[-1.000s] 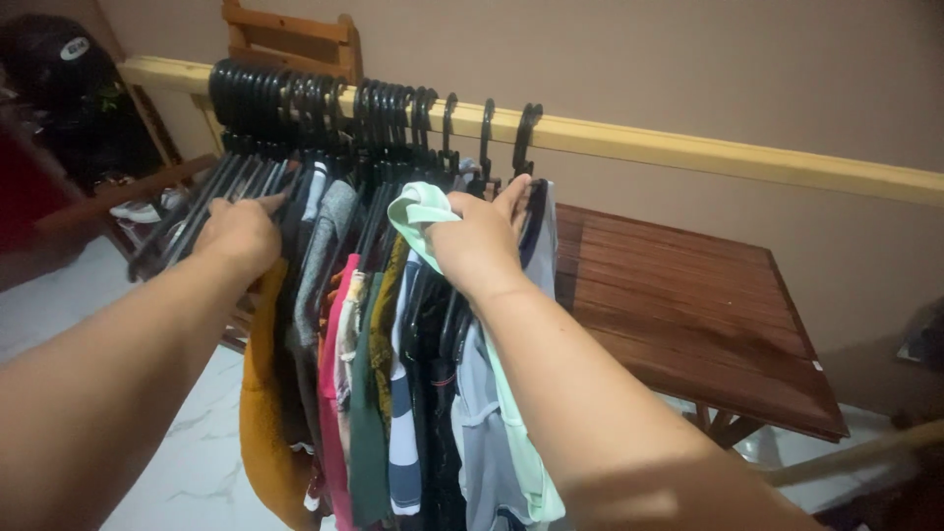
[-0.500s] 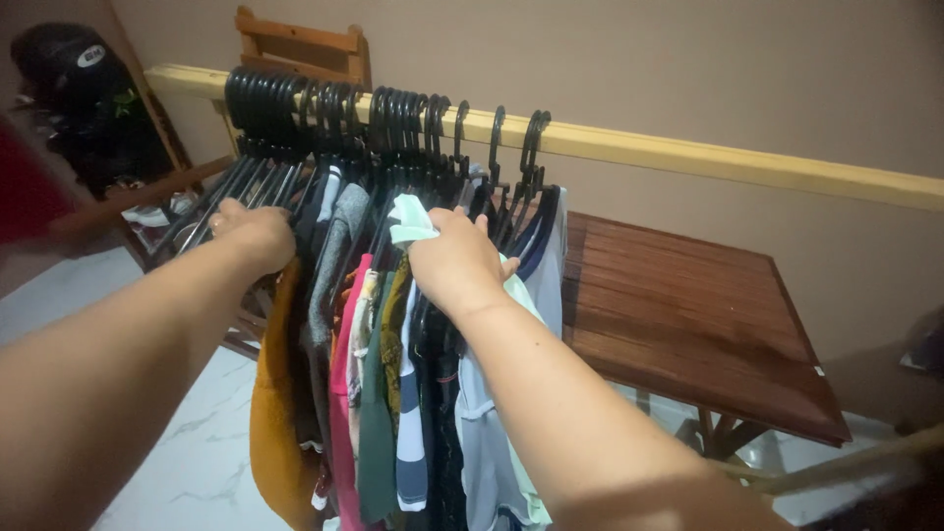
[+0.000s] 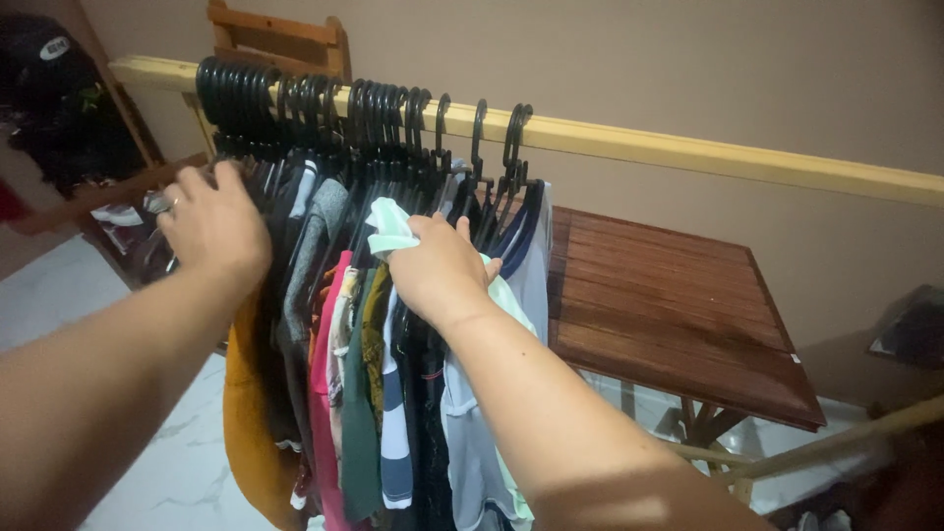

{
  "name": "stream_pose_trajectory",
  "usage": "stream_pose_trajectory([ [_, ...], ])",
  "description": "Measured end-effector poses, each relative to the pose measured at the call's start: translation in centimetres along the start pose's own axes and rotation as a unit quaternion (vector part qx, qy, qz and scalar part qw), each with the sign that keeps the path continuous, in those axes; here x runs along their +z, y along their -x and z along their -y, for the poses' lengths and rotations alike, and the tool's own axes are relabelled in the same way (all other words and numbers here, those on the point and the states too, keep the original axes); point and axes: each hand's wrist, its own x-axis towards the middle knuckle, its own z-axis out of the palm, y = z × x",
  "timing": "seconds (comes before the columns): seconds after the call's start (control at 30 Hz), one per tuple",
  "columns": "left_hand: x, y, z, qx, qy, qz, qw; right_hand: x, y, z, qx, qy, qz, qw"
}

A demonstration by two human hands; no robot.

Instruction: Hanging various pieces of clothing onto hangers and placing them on a garment rack.

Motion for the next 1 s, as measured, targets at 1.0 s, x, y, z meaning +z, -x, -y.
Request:
stream_pose_trajectory([
  [1.0, -15.6, 6.8, -1.4, -0.137, 0.027, 0.110, 0.984, -1.4, 0.7, 0.5, 0.034, -0.024, -0.026, 0.999],
])
